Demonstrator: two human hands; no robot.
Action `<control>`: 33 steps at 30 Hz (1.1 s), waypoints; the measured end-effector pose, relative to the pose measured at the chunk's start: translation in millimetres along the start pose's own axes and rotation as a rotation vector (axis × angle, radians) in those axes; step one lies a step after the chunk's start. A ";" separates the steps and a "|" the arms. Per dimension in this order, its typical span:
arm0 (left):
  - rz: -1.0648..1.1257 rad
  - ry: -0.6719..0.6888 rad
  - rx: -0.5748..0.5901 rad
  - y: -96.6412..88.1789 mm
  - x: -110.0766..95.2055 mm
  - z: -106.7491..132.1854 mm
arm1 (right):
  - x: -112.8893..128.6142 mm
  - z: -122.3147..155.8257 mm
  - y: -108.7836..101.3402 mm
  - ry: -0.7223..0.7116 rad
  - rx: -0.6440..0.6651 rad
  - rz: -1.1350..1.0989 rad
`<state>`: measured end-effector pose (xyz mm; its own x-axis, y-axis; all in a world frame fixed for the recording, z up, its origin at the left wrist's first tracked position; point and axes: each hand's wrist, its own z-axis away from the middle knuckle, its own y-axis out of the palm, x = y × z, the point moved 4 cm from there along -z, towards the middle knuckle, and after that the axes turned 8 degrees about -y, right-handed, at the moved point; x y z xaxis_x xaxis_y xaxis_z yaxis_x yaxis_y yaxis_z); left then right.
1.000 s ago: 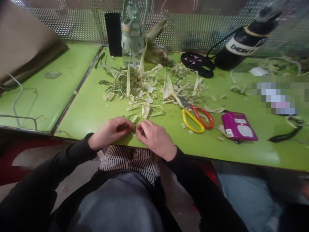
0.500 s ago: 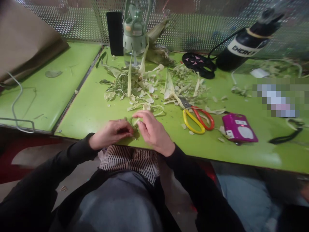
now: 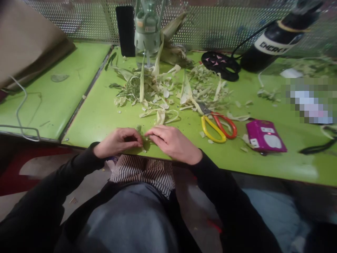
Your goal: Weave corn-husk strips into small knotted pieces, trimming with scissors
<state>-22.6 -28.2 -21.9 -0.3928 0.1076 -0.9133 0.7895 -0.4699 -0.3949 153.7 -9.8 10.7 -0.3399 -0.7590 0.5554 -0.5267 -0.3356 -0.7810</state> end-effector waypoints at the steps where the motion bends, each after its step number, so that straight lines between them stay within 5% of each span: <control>1: 0.013 -0.016 0.002 0.0 0.3 -0.1 | 2.2 4.4 0.9 0.013 -0.012 -0.014; 7: 0.007 -0.060 -0.009 -0.7 0.8 0.7 | 4.1 25.9 22.6 0.208 -0.194 -0.036; 13: -0.020 -0.068 -0.090 -1.0 -0.7 2.3 | 12.9 24.8 36.0 0.220 -0.332 0.038; 33: -0.019 -0.097 -0.232 2.3 -4.2 8.8 | 25.4 21.1 47.4 0.237 -0.418 0.288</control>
<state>-23.3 -37.4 -18.1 -0.4428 0.0250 -0.8963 0.8643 -0.2540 -0.4341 136.5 -56.8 -18.3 -0.6564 -0.6249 0.4228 -0.6341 0.1533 -0.7579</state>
